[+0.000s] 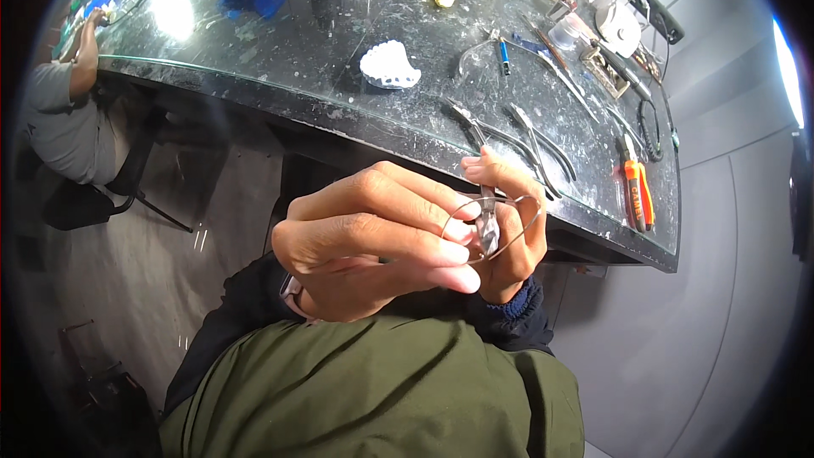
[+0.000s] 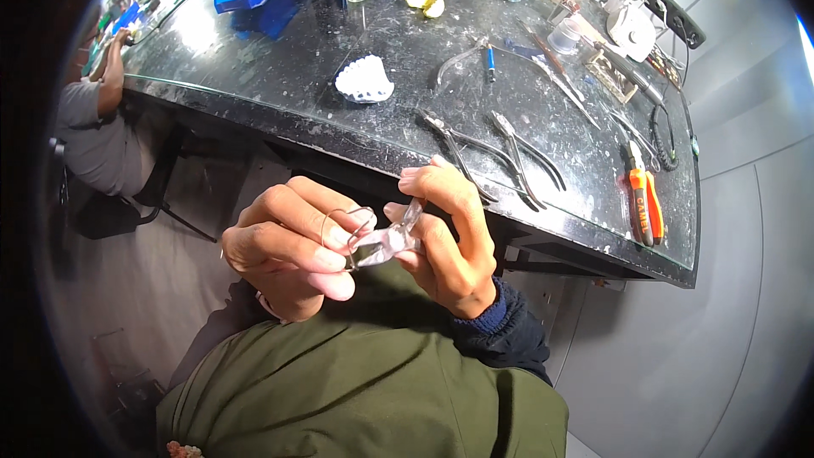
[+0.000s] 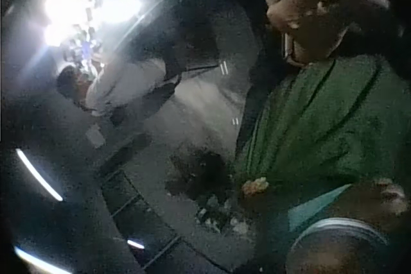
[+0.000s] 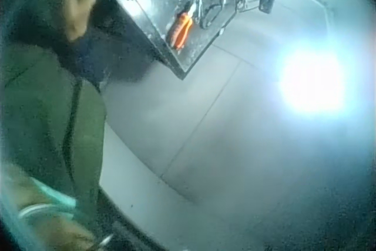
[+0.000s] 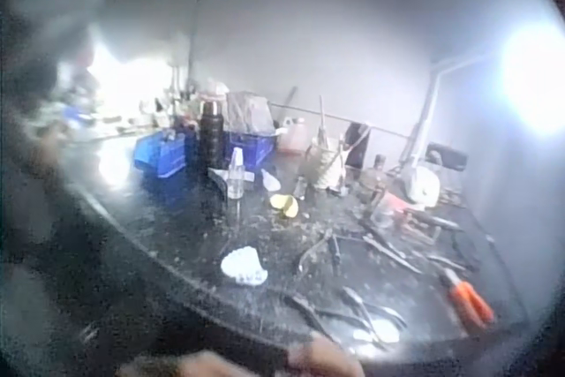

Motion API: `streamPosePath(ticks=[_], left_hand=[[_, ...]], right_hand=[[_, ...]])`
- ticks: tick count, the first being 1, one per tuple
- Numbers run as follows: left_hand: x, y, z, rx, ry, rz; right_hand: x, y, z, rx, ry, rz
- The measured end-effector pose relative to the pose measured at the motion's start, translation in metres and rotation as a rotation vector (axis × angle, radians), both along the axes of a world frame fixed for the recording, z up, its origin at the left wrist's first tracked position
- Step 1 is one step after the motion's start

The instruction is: The person holds a thin metal wire and a dental cast, using pliers to bend and shape the wire, and places it against the cast.

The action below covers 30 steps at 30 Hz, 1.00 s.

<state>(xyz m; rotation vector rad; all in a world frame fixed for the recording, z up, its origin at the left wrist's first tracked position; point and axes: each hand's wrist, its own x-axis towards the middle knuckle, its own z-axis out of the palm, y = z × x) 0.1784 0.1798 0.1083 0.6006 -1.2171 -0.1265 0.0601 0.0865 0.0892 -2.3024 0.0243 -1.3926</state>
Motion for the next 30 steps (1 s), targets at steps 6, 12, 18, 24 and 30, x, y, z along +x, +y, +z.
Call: streamPosePath(ticks=[6,12,18,24,30], left_hand=[[-0.004,0.0,-0.004,-0.034,0.042,0.028],[-0.01,-0.007,-0.007,-0.126,0.057,0.056],[-0.013,-0.009,-0.006,-0.163,0.068,-0.004],[-0.017,-0.013,-0.011,-0.197,0.022,0.044],[-0.02,-0.013,-0.015,-0.154,0.052,0.063]], right_hand=[[0.007,0.008,0.001,0.143,-0.029,-0.007],[0.009,0.006,-0.003,0.177,-0.087,-0.003],[0.009,-0.002,0.001,0.07,-0.078,0.05],[0.013,-0.007,-0.004,0.111,-0.171,0.208],[0.021,-0.018,-0.016,-0.045,-0.261,0.214]])
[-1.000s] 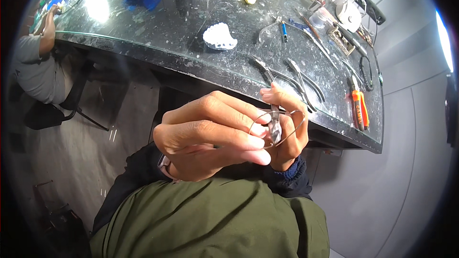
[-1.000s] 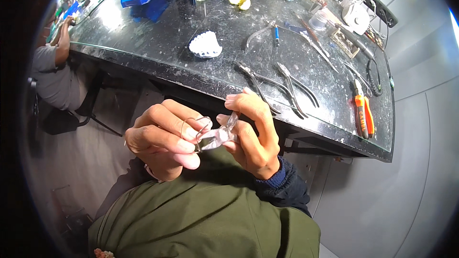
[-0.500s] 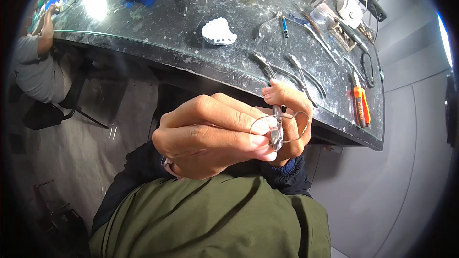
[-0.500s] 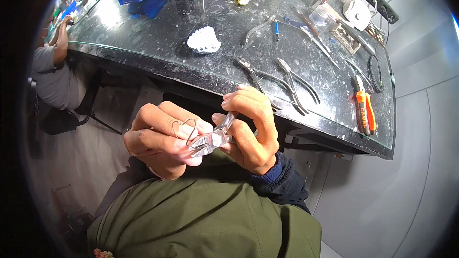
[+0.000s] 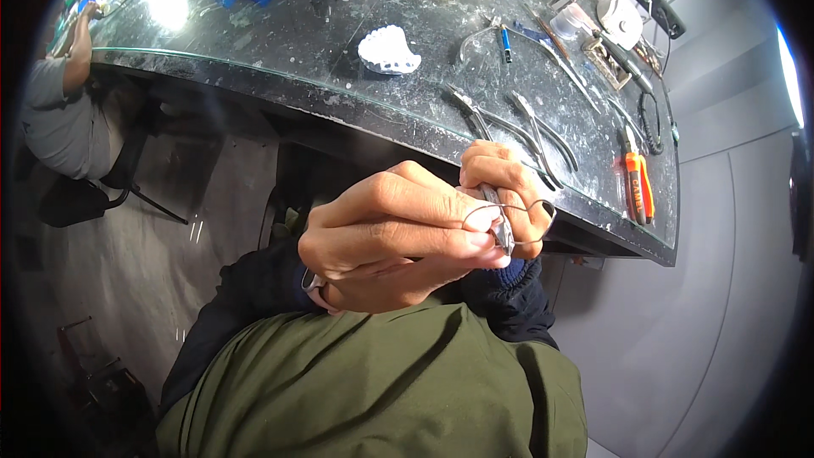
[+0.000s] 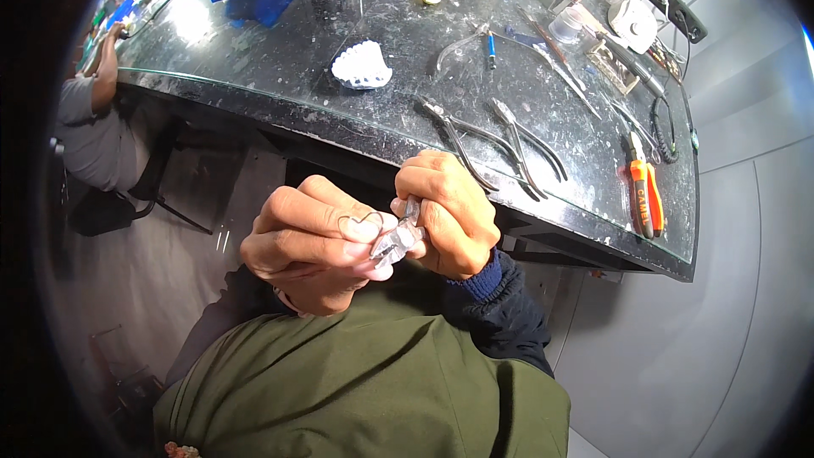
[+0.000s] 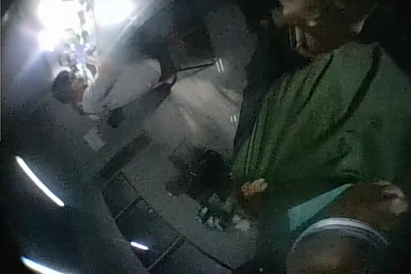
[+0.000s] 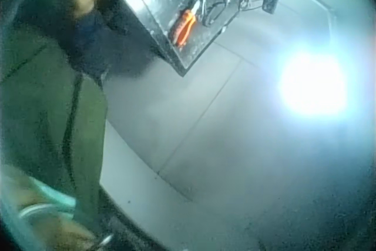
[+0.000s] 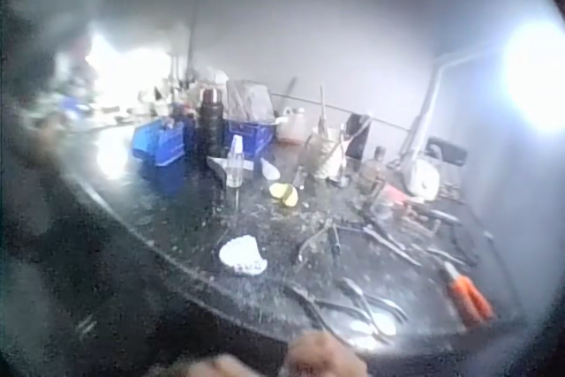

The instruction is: The person holds a thin metal wire and a dental cast, using pliers to bend and shape the wire, and places it against the cast.

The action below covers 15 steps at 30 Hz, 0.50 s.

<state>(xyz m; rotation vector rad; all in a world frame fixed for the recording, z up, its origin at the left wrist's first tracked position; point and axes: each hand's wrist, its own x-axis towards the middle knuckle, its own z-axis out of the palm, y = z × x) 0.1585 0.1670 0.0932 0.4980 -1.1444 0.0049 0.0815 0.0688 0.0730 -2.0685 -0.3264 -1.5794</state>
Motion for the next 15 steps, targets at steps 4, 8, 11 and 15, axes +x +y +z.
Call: streamPosePath(ticks=[4,8,11,15], left_hand=[[0.003,0.0029,-0.0019,0.062,-0.01,0.006],[0.0034,0.0022,-0.0008,0.07,-0.013,-0.015],[0.004,0.0025,-0.0022,0.07,-0.02,-0.013],[0.0012,0.0028,-0.0018,0.05,-0.037,-0.01]], right_hand=[[-0.0019,-0.0008,0.0022,0.099,0.064,0.099],[0.0006,-0.0021,-0.0047,0.103,0.015,0.125],[-0.0022,-0.0038,-0.0015,0.109,0.048,0.156],[-0.0073,-0.0001,0.0032,0.204,0.169,0.112]])
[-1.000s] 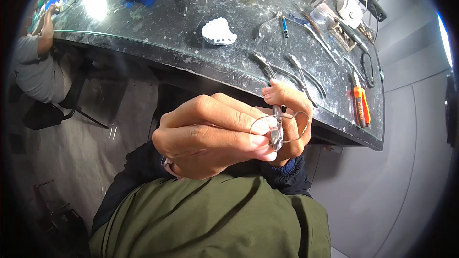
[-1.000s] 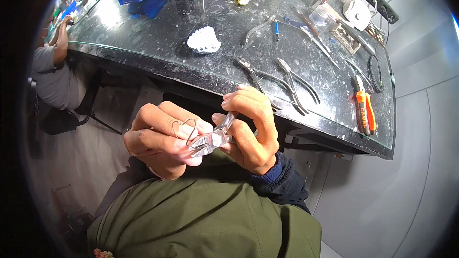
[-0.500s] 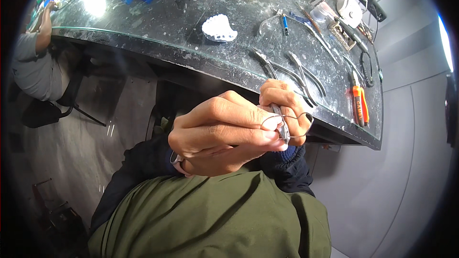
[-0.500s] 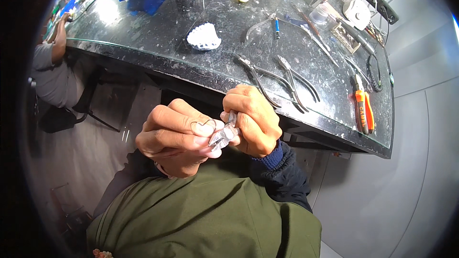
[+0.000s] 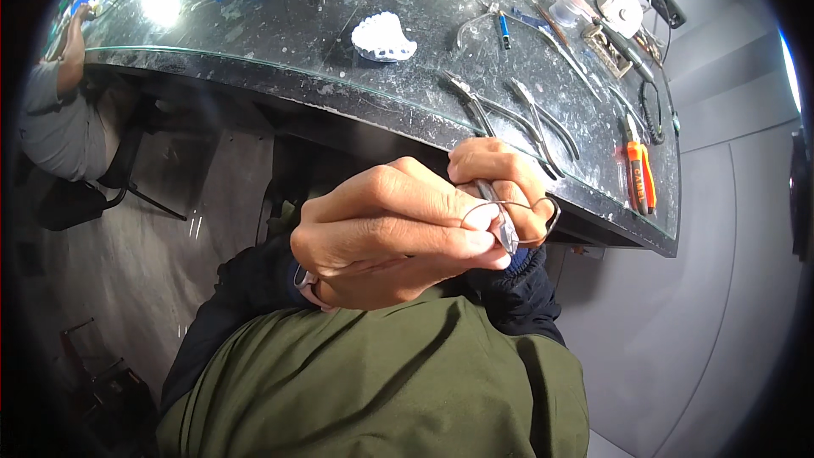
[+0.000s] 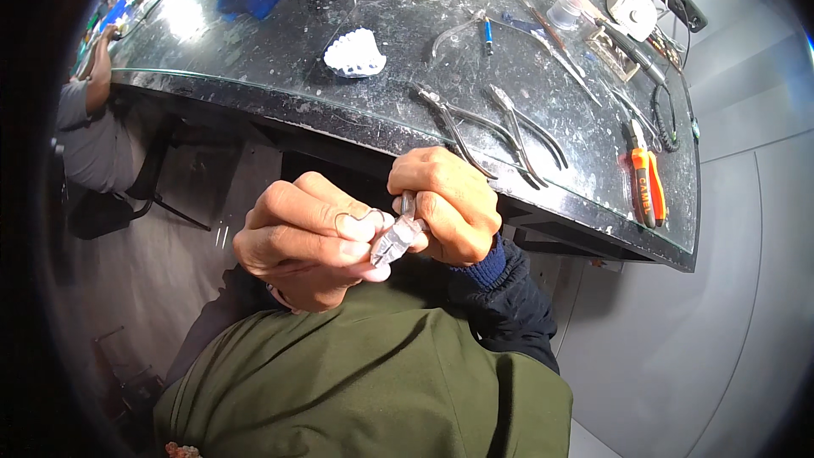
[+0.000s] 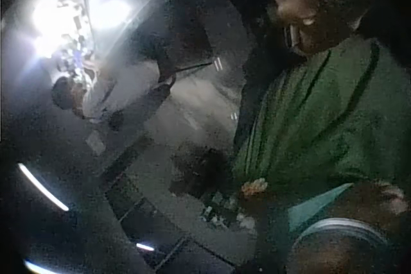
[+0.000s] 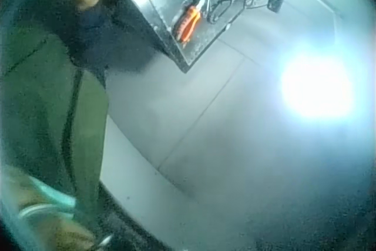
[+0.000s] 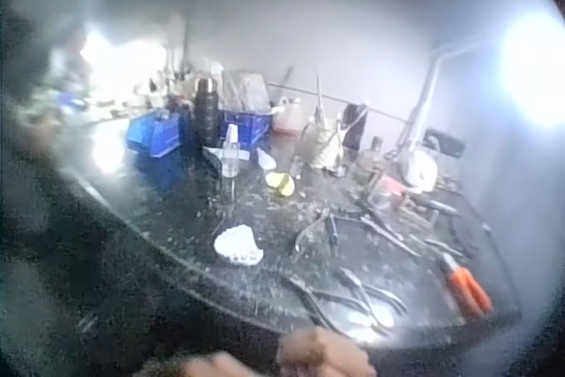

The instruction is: The person holds a thin metal wire and a dental cast, using pliers to bend and shape the wire, and places it against the cast.

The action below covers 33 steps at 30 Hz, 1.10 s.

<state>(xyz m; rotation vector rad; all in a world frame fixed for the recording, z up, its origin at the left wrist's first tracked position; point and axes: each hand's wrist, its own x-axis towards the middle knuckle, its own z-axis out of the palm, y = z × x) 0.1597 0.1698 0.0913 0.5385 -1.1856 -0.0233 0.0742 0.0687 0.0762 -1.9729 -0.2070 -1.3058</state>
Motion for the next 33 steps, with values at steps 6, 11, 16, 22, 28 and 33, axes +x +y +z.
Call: streamPosePath(ticks=[6,11,16,22,28,33], left_hand=[[0.002,0.001,0.004,-0.001,-0.007,-0.024],[0.001,0.0,0.004,-0.016,0.009,-0.036],[0.001,0.0,0.003,-0.03,0.036,-0.032],[0.008,0.004,0.001,0.007,-0.017,0.001],[0.013,0.007,-0.003,0.034,-0.014,0.016],[0.013,0.013,-0.002,0.161,0.092,-0.017]], right_hand=[[0.005,-0.006,0.006,-0.302,-0.082,-0.091],[0.001,-0.003,0.007,-0.298,-0.029,-0.15],[0.004,-0.002,0.002,-0.293,-0.051,-0.188],[-0.002,-0.005,-0.001,-0.264,-0.018,-0.234],[-0.034,-0.02,0.007,-0.179,0.17,-0.767],[-0.077,-0.076,0.023,-0.213,0.657,-1.238]])
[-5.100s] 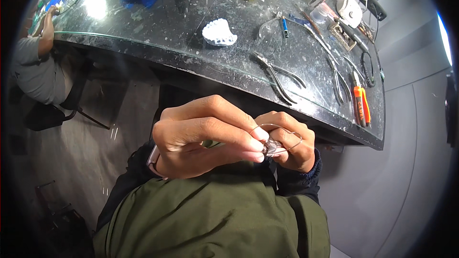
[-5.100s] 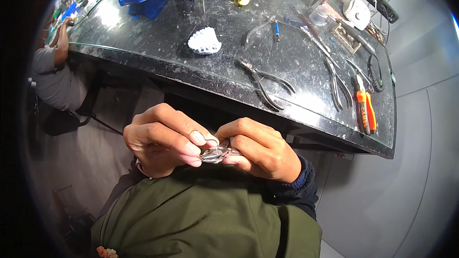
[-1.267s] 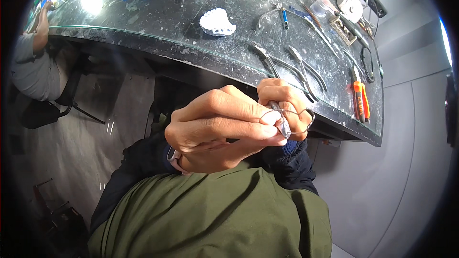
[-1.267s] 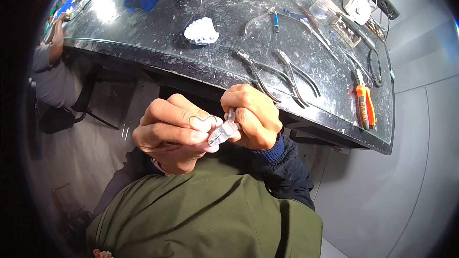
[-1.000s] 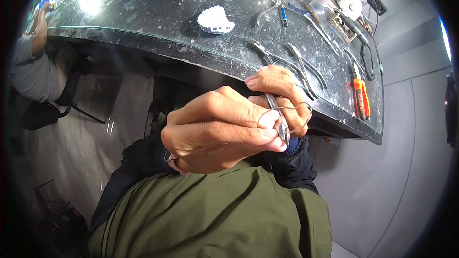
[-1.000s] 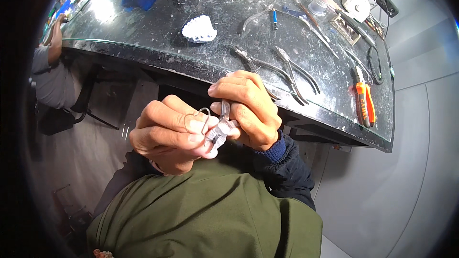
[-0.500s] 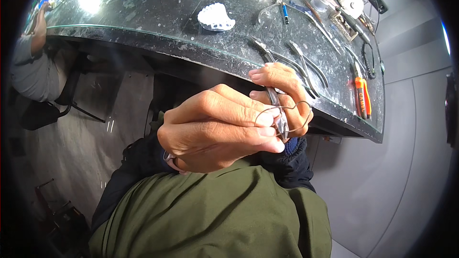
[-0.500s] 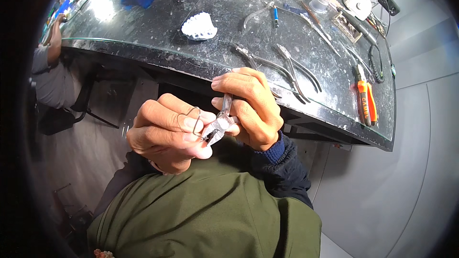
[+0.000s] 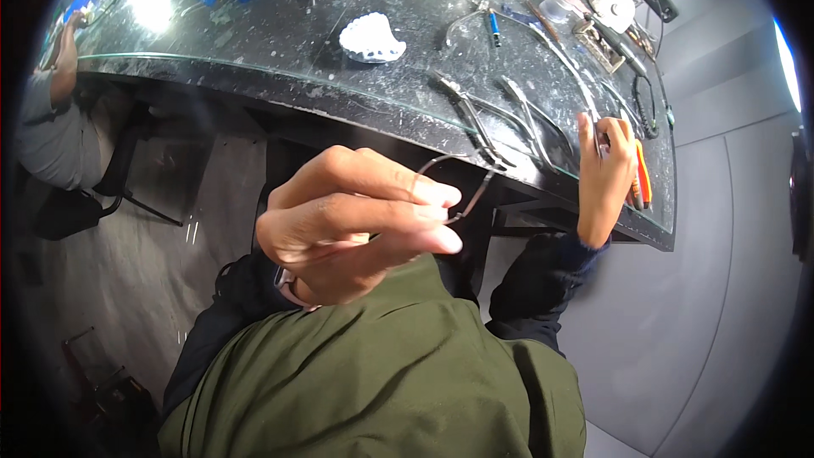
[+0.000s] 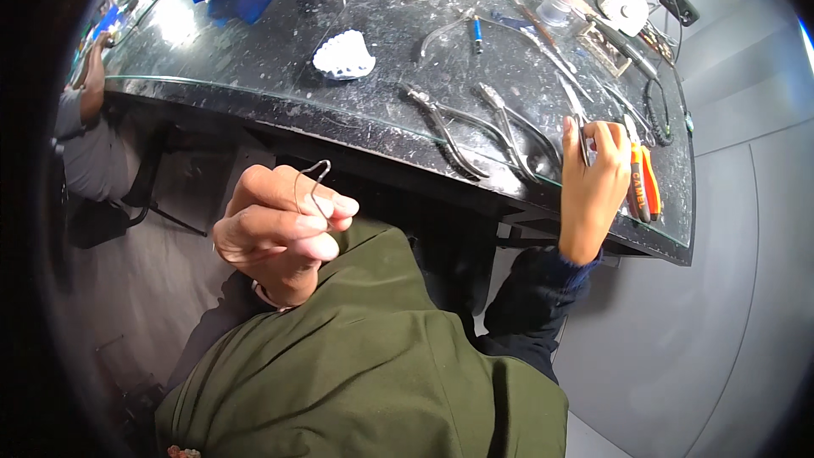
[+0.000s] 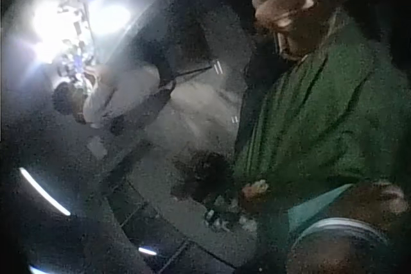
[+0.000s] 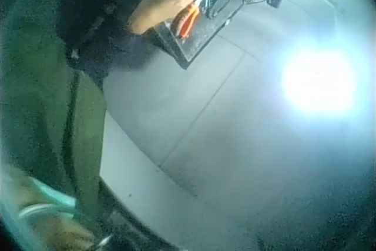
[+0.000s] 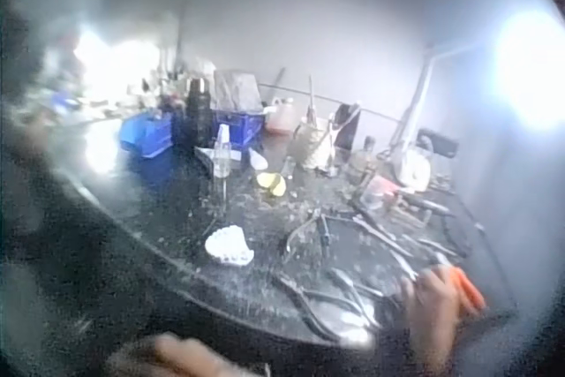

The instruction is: The person holds a thin metal wire and a dental cast, using pliers to bend and shape the wire, and places it against the cast.

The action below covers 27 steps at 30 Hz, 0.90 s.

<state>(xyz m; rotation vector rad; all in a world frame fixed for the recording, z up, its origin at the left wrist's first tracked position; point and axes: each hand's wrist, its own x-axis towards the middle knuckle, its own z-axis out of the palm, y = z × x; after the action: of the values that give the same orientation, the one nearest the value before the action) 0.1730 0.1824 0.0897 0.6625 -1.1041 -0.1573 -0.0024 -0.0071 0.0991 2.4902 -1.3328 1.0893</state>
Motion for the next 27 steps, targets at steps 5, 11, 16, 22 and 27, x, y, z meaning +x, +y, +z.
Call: streamPosePath(ticks=[5,11,16,22,27], left_hand=[[0.004,0.0,-0.001,0.05,-0.016,0.002],[0.003,-0.003,-0.002,0.007,0.069,-0.04],[0.005,-0.001,0.001,0.012,0.043,-0.038],[0.004,0.009,0.005,0.142,0.007,-0.087],[0.005,0.004,0.004,0.067,-0.048,-0.099]], right_hand=[[-0.02,-0.037,-0.022,-0.068,-0.007,0.118],[0.016,0.02,-0.021,0.091,-0.069,0.297],[0.009,0.014,-0.018,0.097,0.089,0.345],[0.003,0.006,-0.02,-0.057,0.348,0.233],[0.002,0.015,-0.013,0.118,-0.184,0.28]])
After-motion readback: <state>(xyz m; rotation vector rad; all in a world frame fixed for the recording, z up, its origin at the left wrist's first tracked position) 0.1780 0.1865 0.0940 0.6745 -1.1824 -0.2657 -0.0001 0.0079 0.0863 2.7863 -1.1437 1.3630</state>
